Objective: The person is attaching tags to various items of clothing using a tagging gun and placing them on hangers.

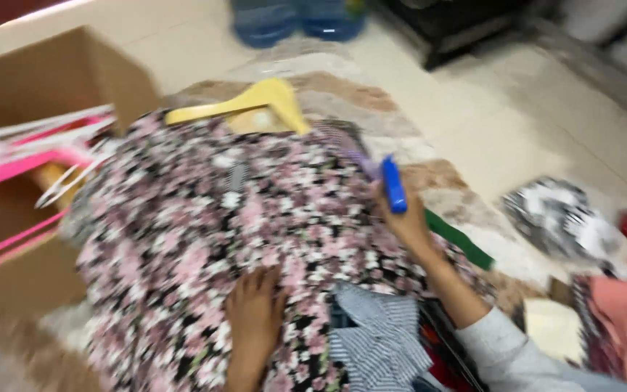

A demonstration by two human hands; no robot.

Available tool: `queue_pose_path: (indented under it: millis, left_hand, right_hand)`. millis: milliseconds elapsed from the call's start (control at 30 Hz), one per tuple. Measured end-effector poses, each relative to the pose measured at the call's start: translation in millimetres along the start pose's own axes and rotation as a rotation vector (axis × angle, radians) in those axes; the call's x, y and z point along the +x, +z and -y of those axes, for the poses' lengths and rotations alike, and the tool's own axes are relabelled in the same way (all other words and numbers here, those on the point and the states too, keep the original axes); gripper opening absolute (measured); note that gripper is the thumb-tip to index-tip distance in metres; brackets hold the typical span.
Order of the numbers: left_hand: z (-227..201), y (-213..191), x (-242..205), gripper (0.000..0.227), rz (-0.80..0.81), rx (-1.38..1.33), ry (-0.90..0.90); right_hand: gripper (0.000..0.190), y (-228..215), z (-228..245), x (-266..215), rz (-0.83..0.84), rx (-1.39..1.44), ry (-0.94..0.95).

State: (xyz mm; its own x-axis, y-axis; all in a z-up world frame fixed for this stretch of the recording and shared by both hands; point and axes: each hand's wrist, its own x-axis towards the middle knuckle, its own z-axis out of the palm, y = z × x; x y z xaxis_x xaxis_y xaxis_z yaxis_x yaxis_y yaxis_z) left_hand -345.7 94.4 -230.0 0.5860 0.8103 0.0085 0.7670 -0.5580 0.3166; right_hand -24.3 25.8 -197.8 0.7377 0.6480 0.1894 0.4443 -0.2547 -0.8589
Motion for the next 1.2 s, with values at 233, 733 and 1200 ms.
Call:
queue_pose_path:
  millis: [233,733,1200]
  left_hand:
    - [-78.7,28.2,-5.6,0.055,-0.232,-0.137,0.124]
    - [-444.3,60.5,-122.2,0.025,0.82,-0.913,1.286]
    - [-720.8,220.1,-225.0,0.029,0.95,-0.691,1.513]
  right_hand:
    - [0.03,-92.4,-47.7,-125.9,-0.119,0.258,0.128]
    - [0.021,-347.1,-69.9,-402.3,-0.742,0.145,0.534]
    - [0.047,-570.2,-286.3,-565.8,-1.374,-0.471,0.833]
